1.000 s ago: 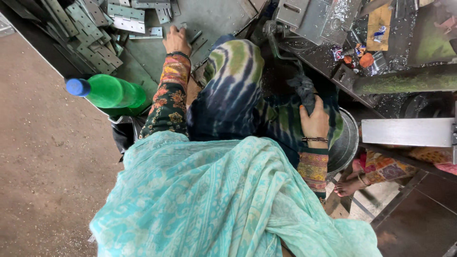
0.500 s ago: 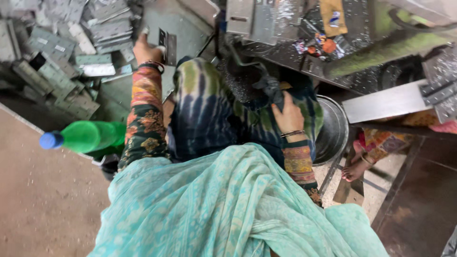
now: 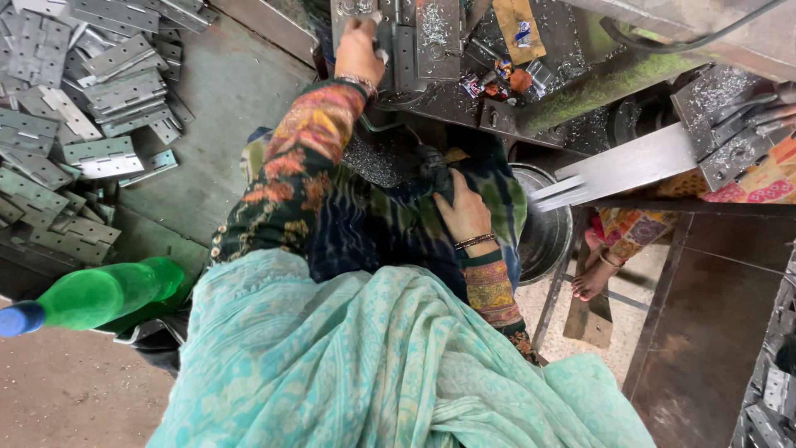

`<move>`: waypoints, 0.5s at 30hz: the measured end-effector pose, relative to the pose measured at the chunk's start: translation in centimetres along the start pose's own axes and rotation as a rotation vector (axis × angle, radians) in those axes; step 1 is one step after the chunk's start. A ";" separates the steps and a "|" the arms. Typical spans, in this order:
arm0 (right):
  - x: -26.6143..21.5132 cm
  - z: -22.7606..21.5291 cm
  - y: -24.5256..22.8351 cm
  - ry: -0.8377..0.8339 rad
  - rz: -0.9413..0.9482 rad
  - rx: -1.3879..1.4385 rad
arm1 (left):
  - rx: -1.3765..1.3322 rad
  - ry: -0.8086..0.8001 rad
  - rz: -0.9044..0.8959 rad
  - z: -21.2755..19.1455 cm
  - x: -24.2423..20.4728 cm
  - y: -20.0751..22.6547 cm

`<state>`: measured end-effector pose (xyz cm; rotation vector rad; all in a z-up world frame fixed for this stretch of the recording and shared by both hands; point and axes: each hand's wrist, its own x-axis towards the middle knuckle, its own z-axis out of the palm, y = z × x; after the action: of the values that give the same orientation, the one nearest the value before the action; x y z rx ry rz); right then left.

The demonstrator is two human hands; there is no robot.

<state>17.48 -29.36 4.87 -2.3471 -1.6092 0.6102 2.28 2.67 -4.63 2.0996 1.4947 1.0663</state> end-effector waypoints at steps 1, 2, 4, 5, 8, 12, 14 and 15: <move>-0.1 0.0 0.1 -0.006 -0.003 0.005 | 0.048 -0.032 0.054 -0.4 -1.1 0.5; -0.1 0.0 0.2 -0.012 -0.005 0.009 | 0.094 -0.063 0.109 -0.7 -2.0 1.2; -0.4 0.2 0.2 -0.046 0.024 0.012 | 0.168 -0.191 0.130 -1.3 -3.7 2.7; 0.0 0.0 -0.1 -0.055 0.030 0.016 | 0.208 -0.245 0.146 -1.6 -3.8 3.4; 0.3 -0.6 -0.7 -0.074 0.009 -0.033 | 0.454 -0.395 0.272 -1.0 -5.0 5.0; 0.3 -1.1 -1.2 -0.126 0.028 -0.115 | 0.590 -0.276 0.373 0.9 -5.5 4.3; 0.7 -1.0 -1.1 -0.148 0.042 -0.148 | 0.564 -0.223 0.368 1.5 -4.8 3.4; 0.9 -0.7 -0.7 -0.161 0.045 -0.151 | 0.561 -0.249 0.347 1.9 -4.7 3.2</move>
<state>17.48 -28.25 5.57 -2.5052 -1.7301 0.7287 4.97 -2.56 -5.53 2.8316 1.4540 0.4765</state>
